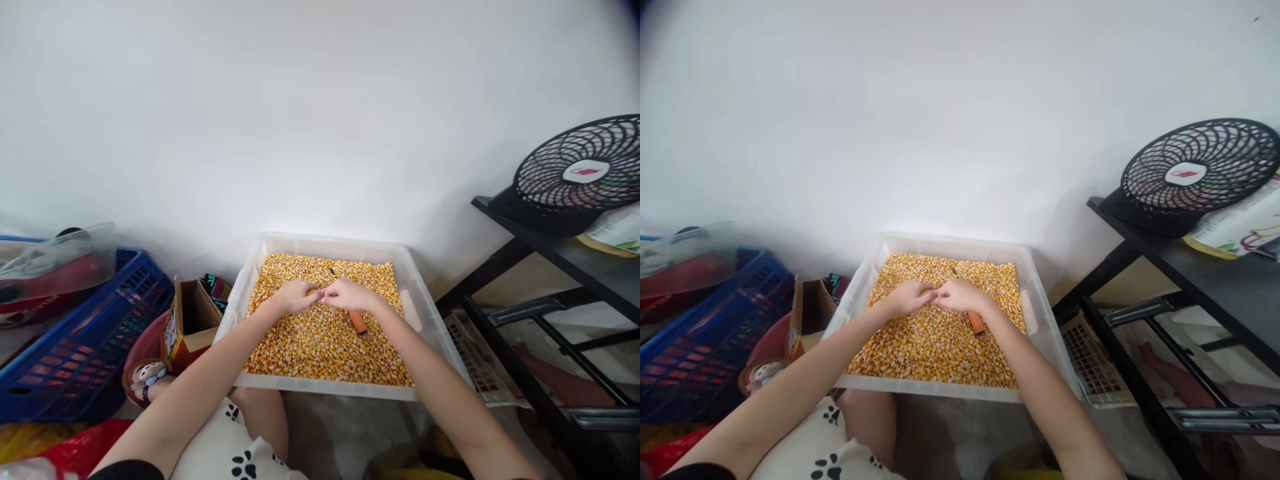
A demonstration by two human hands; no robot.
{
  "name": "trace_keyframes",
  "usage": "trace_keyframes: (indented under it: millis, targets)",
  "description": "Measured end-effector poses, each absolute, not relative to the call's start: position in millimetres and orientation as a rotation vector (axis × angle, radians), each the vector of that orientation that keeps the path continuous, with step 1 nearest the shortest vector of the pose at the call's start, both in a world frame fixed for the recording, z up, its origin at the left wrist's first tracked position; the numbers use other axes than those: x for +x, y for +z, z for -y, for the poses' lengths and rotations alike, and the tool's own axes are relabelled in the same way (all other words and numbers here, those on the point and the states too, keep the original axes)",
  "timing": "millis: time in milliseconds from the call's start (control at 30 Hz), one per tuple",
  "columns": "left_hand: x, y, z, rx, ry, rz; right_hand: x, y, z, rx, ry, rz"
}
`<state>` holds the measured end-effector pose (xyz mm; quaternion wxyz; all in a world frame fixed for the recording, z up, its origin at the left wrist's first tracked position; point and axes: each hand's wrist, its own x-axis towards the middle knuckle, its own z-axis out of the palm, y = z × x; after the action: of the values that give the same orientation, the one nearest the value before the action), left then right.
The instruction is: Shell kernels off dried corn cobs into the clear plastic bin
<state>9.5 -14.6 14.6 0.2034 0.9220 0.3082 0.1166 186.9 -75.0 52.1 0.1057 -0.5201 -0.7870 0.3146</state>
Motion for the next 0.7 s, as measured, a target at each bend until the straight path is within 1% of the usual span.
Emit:
trace_keyframes:
  millis: [67,133,333,433,533,700]
  targets:
    - [9,14,15,2.599,0.290,-0.851,188,54,76,-1.541,1.023,2.350]
    - [7,14,13,2.576,0.312,-0.852,188,54,76,-1.558,1.028,2.353]
    - [0,17,1,2.109,0.614,-0.922,189,53,73,-1.540,0.821,2.177]
    - [-1,17,-4,1.907,0.702,-0.926,186,53,71,-1.519,0.727,2.036]
    - [0,17,-5,1.854,0.715,-0.938,183,52,71,-1.523,0.676,1.991]
    - [-2,19,-4,1.858,0.681,-0.951,181,50,72,-1.537,0.681,1.991]
